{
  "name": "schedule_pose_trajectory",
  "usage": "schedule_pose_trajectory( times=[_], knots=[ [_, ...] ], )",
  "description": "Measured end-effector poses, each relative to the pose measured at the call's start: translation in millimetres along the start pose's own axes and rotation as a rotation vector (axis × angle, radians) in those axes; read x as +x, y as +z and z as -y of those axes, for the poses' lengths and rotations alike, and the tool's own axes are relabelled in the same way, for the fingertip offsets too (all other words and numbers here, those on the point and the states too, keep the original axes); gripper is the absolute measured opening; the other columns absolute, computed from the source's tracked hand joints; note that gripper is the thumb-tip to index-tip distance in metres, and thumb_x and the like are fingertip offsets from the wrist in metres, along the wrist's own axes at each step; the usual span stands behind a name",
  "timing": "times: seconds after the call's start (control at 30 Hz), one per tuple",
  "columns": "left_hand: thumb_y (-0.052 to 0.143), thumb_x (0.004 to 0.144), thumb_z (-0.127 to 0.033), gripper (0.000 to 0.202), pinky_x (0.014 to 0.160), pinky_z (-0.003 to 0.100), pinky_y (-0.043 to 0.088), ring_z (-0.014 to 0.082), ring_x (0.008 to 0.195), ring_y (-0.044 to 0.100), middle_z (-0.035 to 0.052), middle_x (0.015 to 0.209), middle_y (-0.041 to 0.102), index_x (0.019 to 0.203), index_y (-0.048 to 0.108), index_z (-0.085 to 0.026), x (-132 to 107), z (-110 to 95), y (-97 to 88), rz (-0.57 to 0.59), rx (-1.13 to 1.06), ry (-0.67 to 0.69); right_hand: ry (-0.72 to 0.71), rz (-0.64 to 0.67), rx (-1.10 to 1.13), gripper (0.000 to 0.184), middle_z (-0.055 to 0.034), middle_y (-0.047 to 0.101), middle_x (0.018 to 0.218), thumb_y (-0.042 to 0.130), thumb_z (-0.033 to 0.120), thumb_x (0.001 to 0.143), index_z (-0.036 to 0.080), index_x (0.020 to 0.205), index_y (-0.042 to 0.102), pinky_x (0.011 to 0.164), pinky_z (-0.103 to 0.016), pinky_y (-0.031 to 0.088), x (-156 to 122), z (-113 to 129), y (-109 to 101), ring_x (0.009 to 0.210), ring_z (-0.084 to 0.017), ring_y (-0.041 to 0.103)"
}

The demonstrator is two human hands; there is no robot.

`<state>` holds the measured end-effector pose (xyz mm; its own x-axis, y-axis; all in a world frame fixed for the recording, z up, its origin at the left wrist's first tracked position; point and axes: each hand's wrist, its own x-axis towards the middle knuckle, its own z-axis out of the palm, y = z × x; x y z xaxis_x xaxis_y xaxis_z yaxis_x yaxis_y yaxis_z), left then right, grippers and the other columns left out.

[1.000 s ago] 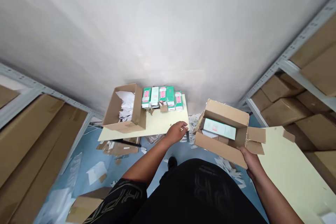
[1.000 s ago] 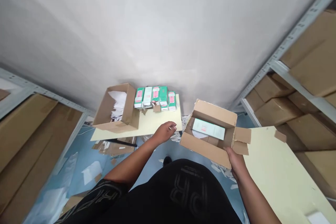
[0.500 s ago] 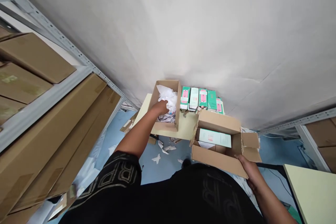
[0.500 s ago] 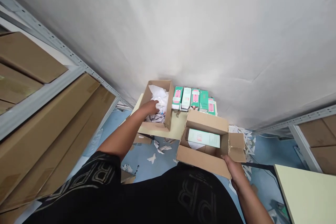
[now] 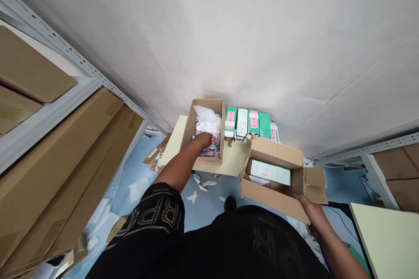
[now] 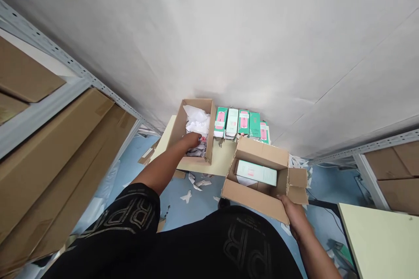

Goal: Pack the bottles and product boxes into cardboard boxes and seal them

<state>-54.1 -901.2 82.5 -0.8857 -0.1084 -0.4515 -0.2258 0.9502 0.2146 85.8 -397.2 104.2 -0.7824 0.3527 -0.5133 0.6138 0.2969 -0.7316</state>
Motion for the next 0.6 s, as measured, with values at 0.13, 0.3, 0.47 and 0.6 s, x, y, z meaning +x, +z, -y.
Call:
schedule_pose_trajectory(
  times=[0.13, 0.3, 0.47, 0.6],
  knots=[
    [0.058, 0.089, -0.031, 0.033, 0.097, 0.038, 0.048, 0.0328, 0.117, 0.065, 0.0173, 0.127, 0.071, 0.115, 0.074, -0.019, -17.8, 6.5, -18.7, -0.148, 0.009, -0.056, 0.022, 0.024, 0.007, 0.041, -0.0080, 0.077, 0.090, 0.076, 0.046, 0.061, 0.019, 0.091, 0.068, 0.067, -0.034, 0.054, 4.8, -0.7, -2.8, 0.084, -0.029, 0.071],
    [0.044, 0.098, -0.029, 0.035, 0.092, 0.033, 0.049, 0.0275, 0.113, 0.065, 0.0119, 0.121, 0.072, 0.118, 0.071, -0.021, -67.3, 13.1, -51.7, -0.454, -0.073, -0.161, -0.029, 0.059, 0.029, 0.041, -0.0085, 0.078, 0.099, 0.075, 0.045, 0.062, 0.020, 0.094, 0.068, 0.068, -0.033, 0.055, 12.8, -2.1, -0.5, 0.089, -0.029, 0.072],
    [0.043, 0.100, -0.035, 0.036, 0.098, 0.034, 0.048, 0.0254, 0.114, 0.063, 0.0093, 0.120, 0.070, 0.122, 0.068, -0.021, -131.9, -34.5, -74.4, -0.640, -0.281, 0.176, -0.015, 0.053, 0.034, 0.041, -0.0103, 0.078, 0.101, 0.075, 0.044, 0.063, 0.018, 0.093, 0.069, 0.069, -0.033, 0.054, 14.2, 5.9, 5.4, 0.091, -0.030, 0.072],
    [0.054, 0.096, -0.038, 0.037, 0.113, 0.048, 0.040, 0.0338, 0.126, 0.056, 0.0126, 0.124, 0.068, 0.126, 0.069, -0.023, -151.7, -117.9, -53.1, -0.323, -0.264, 0.566, -0.026, 0.022, 0.045, 0.039, -0.0111, 0.078, 0.101, 0.074, 0.040, 0.063, 0.017, 0.094, 0.070, 0.071, -0.034, 0.055, 8.2, 17.1, 10.6, 0.094, -0.031, 0.071]
  ],
)
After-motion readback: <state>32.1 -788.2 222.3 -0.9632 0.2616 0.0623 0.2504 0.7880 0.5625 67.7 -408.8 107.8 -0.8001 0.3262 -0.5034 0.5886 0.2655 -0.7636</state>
